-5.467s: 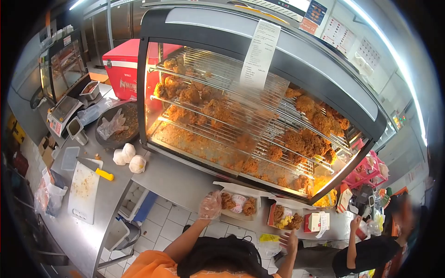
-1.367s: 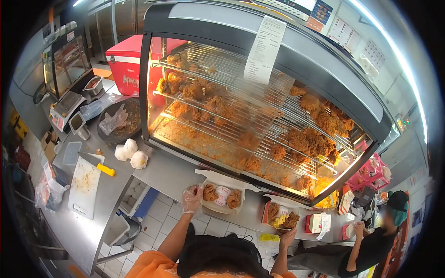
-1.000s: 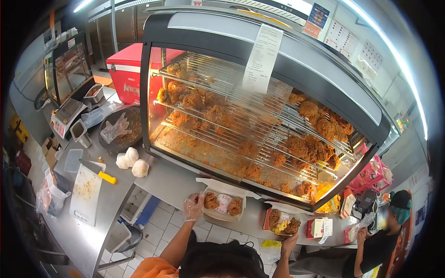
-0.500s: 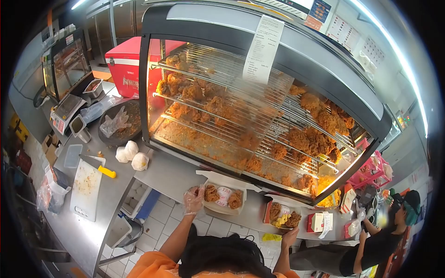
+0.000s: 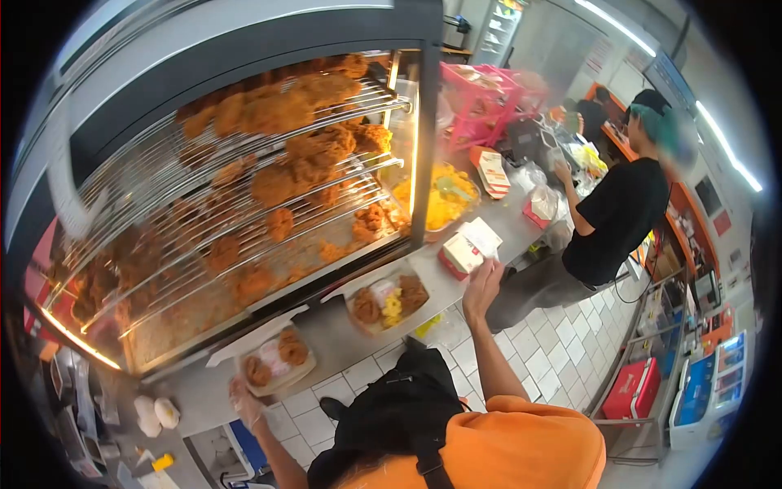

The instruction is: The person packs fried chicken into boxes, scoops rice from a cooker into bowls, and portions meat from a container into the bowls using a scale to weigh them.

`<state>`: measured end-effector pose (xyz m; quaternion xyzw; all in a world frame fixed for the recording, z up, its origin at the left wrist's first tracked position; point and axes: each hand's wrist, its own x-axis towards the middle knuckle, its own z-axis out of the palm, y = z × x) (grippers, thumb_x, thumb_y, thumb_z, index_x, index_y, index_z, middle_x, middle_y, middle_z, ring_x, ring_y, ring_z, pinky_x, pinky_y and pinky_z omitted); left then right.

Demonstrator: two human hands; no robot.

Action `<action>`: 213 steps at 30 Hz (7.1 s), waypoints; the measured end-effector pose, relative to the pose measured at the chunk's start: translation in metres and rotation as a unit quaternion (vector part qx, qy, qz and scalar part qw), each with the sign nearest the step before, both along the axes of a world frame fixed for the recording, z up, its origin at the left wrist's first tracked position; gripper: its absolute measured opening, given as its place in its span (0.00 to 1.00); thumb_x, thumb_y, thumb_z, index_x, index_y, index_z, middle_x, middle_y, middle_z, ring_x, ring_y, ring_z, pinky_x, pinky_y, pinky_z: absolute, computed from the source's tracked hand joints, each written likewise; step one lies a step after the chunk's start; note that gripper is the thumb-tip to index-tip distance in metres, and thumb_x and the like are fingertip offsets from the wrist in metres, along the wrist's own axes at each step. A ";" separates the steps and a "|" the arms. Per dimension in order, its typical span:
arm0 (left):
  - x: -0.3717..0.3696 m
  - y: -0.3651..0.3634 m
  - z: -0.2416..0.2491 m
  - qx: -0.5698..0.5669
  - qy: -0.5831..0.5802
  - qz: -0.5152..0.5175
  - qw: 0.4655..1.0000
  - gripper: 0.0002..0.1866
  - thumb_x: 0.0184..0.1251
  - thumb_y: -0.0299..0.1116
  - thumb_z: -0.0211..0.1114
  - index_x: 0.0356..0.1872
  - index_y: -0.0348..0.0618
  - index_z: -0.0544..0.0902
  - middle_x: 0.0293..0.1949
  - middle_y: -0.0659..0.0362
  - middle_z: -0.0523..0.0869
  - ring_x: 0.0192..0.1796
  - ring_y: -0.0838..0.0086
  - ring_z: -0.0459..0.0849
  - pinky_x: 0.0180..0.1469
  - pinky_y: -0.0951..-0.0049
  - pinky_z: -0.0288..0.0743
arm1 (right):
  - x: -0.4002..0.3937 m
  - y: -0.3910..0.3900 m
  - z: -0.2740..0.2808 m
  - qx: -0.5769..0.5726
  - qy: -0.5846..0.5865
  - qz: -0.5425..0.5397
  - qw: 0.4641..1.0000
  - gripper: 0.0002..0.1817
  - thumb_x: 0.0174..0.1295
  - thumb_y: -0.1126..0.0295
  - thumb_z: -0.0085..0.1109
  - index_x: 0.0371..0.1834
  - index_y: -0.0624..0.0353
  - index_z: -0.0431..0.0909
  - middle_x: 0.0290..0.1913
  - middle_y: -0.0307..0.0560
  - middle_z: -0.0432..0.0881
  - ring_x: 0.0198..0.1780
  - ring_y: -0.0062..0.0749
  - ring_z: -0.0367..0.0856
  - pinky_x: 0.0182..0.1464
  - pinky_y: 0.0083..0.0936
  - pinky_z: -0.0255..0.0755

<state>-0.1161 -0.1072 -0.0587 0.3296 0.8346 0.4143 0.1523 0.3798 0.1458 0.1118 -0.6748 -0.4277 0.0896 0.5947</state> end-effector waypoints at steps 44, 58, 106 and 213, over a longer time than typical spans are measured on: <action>0.402 -0.108 -0.044 -0.512 -0.015 -0.166 0.843 0.14 0.61 0.39 0.57 0.36 0.40 0.84 0.40 0.44 0.86 0.45 0.49 0.85 0.48 0.52 0.80 | 0.049 0.135 0.106 -0.339 0.076 0.764 0.544 0.06 0.68 0.73 0.59 0.41 0.64 0.82 0.32 0.37 0.79 0.37 0.16 0.76 0.39 0.17 0.71; 0.194 -0.202 -0.013 -0.306 -0.147 0.182 0.923 0.16 0.66 0.45 0.57 0.45 0.48 0.85 0.44 0.52 0.88 0.48 0.53 0.86 0.52 0.57 0.78 | -0.283 -0.062 -0.027 0.137 -0.360 0.743 0.548 0.14 0.56 0.75 0.57 0.47 0.58 0.80 0.47 0.46 0.77 0.53 0.42 0.77 0.54 0.37 0.73; 0.345 0.237 0.167 0.015 0.286 -0.398 0.872 0.22 0.62 0.39 0.64 0.57 0.46 0.77 0.47 0.51 0.84 0.47 0.54 0.84 0.47 0.55 0.78 | -0.010 0.094 -0.001 -0.102 -0.244 0.568 0.779 0.15 0.69 0.66 0.50 0.54 0.52 0.81 0.37 0.64 0.83 0.42 0.59 0.83 0.44 0.45 0.76; 0.301 0.207 0.120 -0.126 0.282 -0.449 0.839 0.49 0.55 0.66 0.65 0.78 0.72 0.52 0.76 0.37 0.50 0.75 0.35 0.51 0.69 0.39 0.60 | 0.007 0.028 -0.030 -0.136 -0.431 0.584 0.675 0.34 0.69 0.57 0.51 0.78 0.42 0.54 0.80 0.45 0.48 0.80 0.56 0.43 0.71 0.60 0.56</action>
